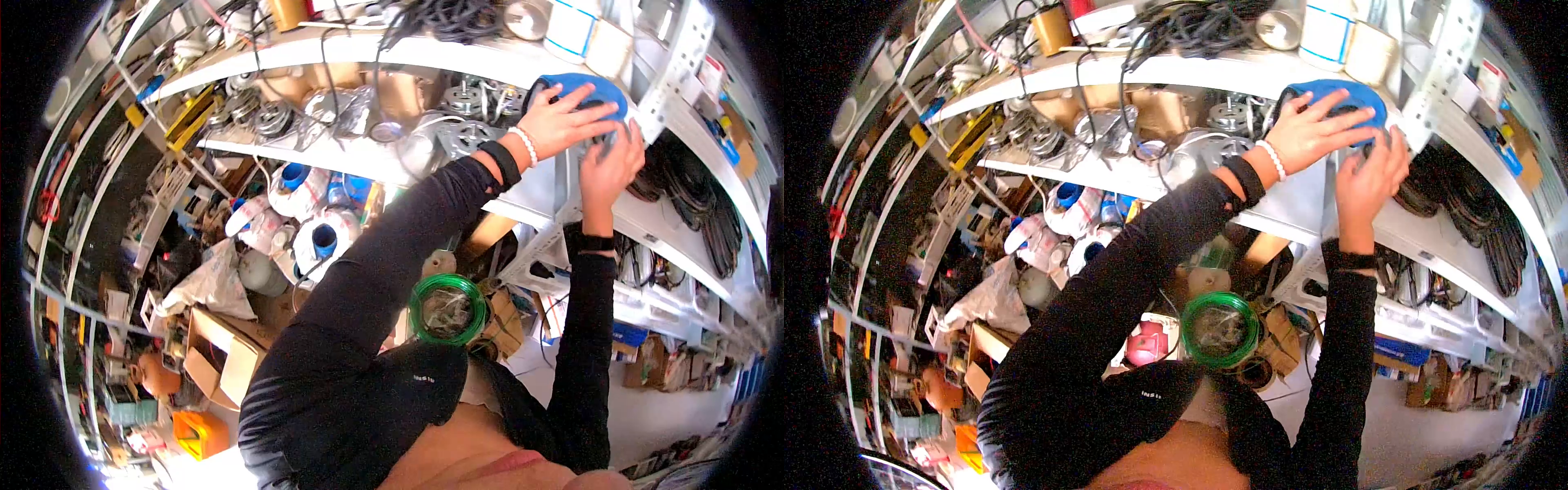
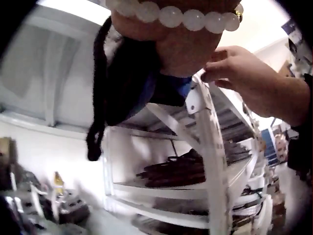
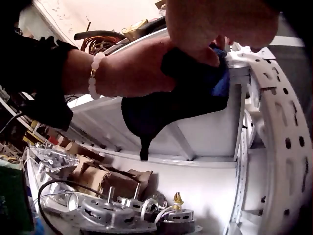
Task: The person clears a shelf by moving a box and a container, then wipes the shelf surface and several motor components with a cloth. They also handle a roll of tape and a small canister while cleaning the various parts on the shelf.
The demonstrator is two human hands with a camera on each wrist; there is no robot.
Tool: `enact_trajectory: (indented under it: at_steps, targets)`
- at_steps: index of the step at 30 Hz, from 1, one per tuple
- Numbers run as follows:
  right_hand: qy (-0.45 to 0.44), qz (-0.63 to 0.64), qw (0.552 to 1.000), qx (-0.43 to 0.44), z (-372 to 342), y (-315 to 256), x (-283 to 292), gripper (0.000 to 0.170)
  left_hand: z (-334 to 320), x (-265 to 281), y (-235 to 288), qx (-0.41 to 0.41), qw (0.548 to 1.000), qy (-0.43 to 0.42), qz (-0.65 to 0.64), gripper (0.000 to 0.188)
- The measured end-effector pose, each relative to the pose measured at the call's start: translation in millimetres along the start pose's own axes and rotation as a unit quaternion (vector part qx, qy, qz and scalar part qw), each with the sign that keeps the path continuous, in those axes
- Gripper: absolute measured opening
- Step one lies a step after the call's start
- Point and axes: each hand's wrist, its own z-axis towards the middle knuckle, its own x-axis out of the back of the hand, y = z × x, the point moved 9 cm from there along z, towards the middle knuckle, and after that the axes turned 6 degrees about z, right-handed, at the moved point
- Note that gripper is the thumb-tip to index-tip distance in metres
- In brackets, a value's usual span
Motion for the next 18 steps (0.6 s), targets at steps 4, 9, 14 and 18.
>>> enact_trajectory:
  at_steps: [4,9,14,18]
  targets:
    - [-0.042,0.048,0.998,0.004,-17,-22,-7,0.043,-44,11,-37,-0.127,0.988,-0.051,0.066,0.045]
    - [-0.081,0.106,0.991,-0.006,-23,-54,-22,0.040,-87,51,-118,-0.036,0.986,-0.128,0.098,0.050]
    - [-0.107,0.133,0.985,0.006,-26,-75,-31,0.040,-133,82,-194,0.031,0.979,-0.112,0.167,0.052]
    - [-0.128,0.127,0.984,-0.012,-43,-65,-29,0.040,-139,110,-203,0.156,0.978,-0.067,0.120,0.057]
